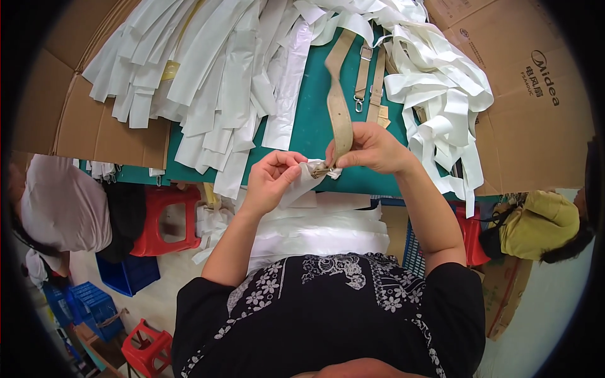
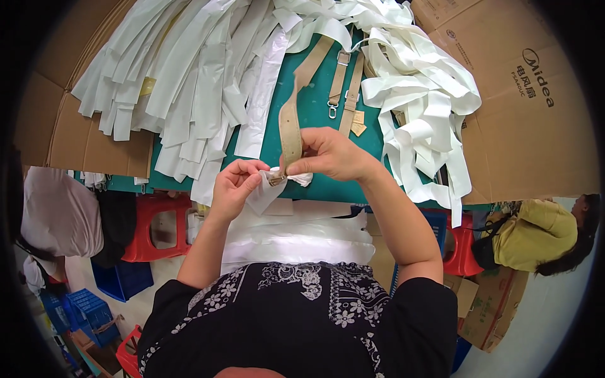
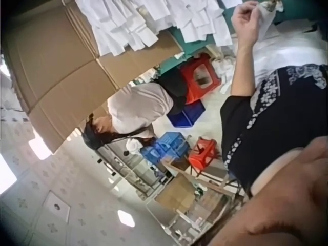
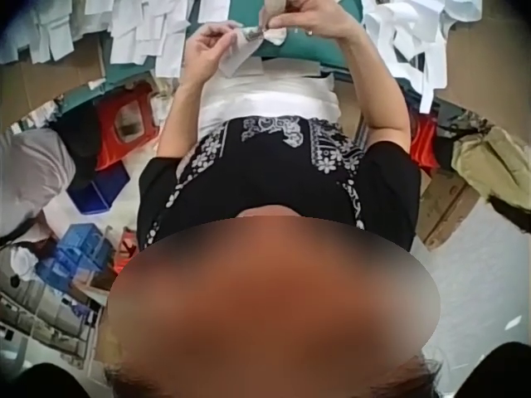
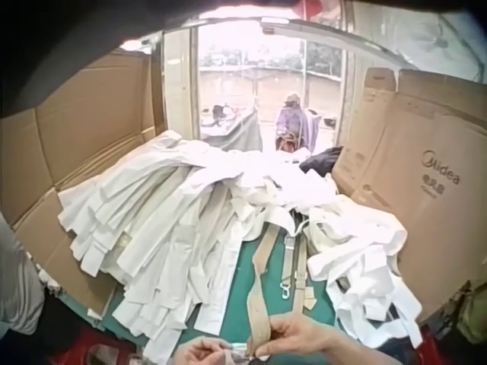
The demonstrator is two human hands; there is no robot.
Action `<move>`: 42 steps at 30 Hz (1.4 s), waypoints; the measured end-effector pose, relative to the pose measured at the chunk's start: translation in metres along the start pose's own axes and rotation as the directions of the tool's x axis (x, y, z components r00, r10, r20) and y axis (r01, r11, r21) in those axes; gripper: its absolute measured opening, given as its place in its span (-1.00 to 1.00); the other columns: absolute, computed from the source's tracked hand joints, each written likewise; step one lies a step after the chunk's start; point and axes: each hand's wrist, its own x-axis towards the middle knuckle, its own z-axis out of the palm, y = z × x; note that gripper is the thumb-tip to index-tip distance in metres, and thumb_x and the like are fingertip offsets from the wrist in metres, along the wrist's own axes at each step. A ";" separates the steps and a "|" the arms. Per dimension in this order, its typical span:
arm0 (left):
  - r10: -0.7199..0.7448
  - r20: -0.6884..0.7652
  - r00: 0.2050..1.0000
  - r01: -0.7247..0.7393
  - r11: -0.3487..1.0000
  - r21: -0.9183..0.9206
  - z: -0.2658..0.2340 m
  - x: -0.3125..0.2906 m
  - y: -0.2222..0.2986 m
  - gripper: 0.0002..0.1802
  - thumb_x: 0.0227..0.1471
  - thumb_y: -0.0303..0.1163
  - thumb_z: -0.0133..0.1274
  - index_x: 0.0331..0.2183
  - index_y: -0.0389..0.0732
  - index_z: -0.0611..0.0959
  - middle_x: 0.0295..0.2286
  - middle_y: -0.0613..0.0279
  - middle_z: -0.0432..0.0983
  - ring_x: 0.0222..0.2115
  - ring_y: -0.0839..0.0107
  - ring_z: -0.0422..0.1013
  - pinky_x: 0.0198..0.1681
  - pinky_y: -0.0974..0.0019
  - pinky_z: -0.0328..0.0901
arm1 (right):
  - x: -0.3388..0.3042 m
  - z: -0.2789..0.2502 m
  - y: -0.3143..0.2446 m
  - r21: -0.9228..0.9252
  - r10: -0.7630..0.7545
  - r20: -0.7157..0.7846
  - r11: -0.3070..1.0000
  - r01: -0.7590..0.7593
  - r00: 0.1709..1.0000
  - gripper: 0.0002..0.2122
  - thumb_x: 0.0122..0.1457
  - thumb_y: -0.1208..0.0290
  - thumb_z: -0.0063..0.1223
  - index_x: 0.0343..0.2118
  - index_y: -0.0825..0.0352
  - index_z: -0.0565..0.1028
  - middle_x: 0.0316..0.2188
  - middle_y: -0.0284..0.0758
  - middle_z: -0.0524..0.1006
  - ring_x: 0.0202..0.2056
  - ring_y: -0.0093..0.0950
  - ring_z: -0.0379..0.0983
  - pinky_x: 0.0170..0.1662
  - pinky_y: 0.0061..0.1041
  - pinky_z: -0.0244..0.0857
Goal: Wrapping fabric belts with white paper strips and organizing them on a workbench.
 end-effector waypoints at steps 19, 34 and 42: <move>0.180 -0.079 0.981 -0.156 0.957 0.243 0.020 0.013 0.023 -0.91 0.00 -0.53 0.03 -0.38 -0.28 0.46 -0.31 0.30 0.30 -0.33 0.58 0.32 -0.25 0.52 0.30 | 0.014 0.021 0.017 0.425 0.387 -0.239 0.867 -0.262 0.891 -0.73 0.13 0.14 0.00 -0.33 0.27 0.53 -0.30 -0.42 0.48 -0.32 -0.60 0.40 -0.28 -0.57 0.33; -0.688 0.036 0.725 0.432 0.495 0.754 -0.142 -0.072 0.098 -0.61 -0.32 -0.28 0.29 -0.41 -0.35 0.63 -0.51 0.29 0.54 -0.46 0.54 0.39 -0.32 0.39 0.32 | -0.022 -0.138 -0.024 0.498 -0.040 -0.567 0.779 0.381 0.823 -0.73 0.21 0.44 -0.13 -0.04 0.36 0.33 -0.21 -0.34 0.47 -0.29 -0.65 0.47 -0.43 -0.89 0.40; 0.072 -0.171 0.983 0.132 0.380 0.916 -0.074 -0.074 0.131 -0.47 -0.18 -0.35 0.17 -0.08 -0.17 0.48 -0.13 0.11 0.41 -0.14 0.29 0.39 -0.13 0.29 0.28 | 0.008 0.028 0.046 0.508 0.288 -0.483 0.862 -0.003 0.827 -0.64 -0.02 0.55 0.13 -0.20 0.17 0.23 -0.28 -0.41 0.41 -0.26 -0.49 0.43 -0.30 -0.40 0.43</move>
